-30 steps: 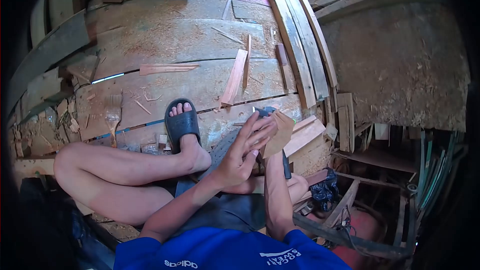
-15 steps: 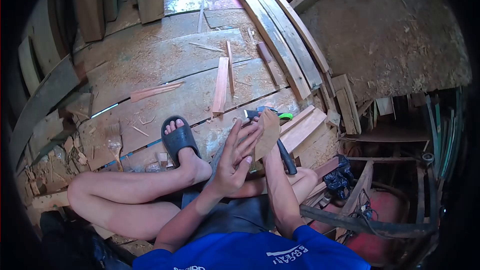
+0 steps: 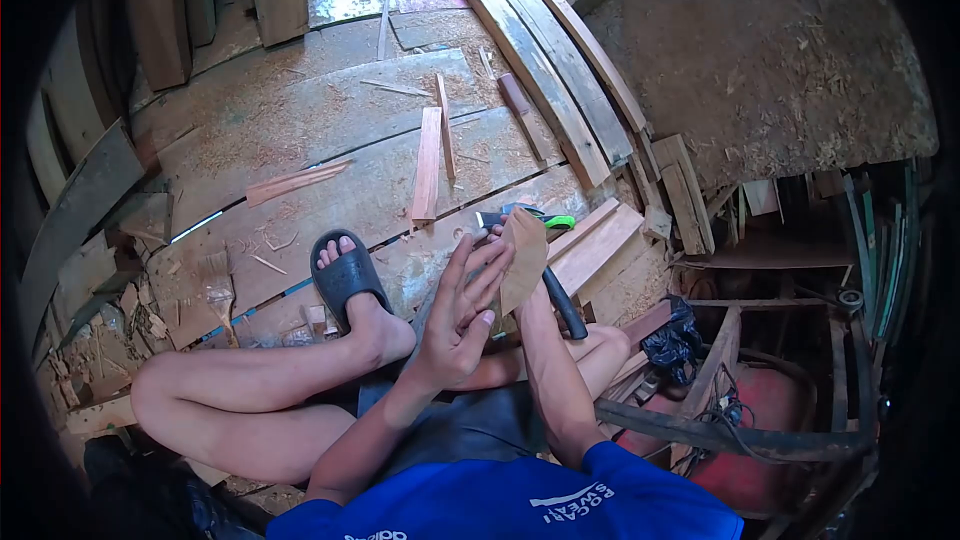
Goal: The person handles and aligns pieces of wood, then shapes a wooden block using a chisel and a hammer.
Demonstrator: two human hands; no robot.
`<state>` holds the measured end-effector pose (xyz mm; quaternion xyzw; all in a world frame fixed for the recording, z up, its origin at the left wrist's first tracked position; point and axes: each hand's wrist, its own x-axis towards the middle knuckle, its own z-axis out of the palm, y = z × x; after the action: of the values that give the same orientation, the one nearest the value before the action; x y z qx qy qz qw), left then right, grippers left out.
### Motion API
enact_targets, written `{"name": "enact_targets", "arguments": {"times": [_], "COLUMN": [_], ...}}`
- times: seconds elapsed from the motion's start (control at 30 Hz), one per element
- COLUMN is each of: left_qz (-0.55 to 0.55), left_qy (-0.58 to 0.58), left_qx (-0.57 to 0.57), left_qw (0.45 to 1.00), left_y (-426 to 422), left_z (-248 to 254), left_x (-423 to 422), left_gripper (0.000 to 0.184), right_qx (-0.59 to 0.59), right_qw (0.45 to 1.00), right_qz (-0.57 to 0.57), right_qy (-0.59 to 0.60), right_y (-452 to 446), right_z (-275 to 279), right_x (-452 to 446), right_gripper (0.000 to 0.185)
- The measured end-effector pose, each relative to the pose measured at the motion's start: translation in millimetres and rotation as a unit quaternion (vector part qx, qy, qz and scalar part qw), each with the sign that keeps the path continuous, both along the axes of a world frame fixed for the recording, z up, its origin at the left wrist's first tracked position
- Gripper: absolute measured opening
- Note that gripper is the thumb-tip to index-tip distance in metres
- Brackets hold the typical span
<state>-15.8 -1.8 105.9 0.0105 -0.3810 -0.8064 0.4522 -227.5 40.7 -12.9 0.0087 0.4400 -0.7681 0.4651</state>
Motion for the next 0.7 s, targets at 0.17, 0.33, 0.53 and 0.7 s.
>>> {"name": "enact_targets", "arguments": {"times": [0.17, 0.33, 0.53, 0.7], "left_qz": [-0.005, 0.027, 0.117, 0.144], "left_qy": [-0.012, -0.098, -0.298, -0.500], "left_qx": [-0.015, -0.058, -0.015, -0.139], "left_qw": [1.000, 0.993, 0.947, 0.842], "left_y": [0.0, -4.3, -64.4, -110.1], "left_z": [-1.3, -2.4, -45.9, -131.1], "left_x": [-0.5, 1.9, 17.1, 21.4], "left_gripper": [0.086, 0.074, 0.051, 0.045], "right_qx": [-0.007, 0.070, 0.123, 0.224], "right_qw": [1.000, 0.996, 0.969, 0.860], "right_qz": [0.015, -0.047, -0.037, -0.083], "right_qy": [0.020, 0.001, 0.211, 0.452], "right_y": [2.9, -7.3, 27.0, 12.2], "right_z": [-4.5, 10.6, 54.2, 113.3], "right_x": [-2.6, 2.1, 10.1, 71.8], "right_gripper": [0.037, 0.047, 0.035, 0.034]}}
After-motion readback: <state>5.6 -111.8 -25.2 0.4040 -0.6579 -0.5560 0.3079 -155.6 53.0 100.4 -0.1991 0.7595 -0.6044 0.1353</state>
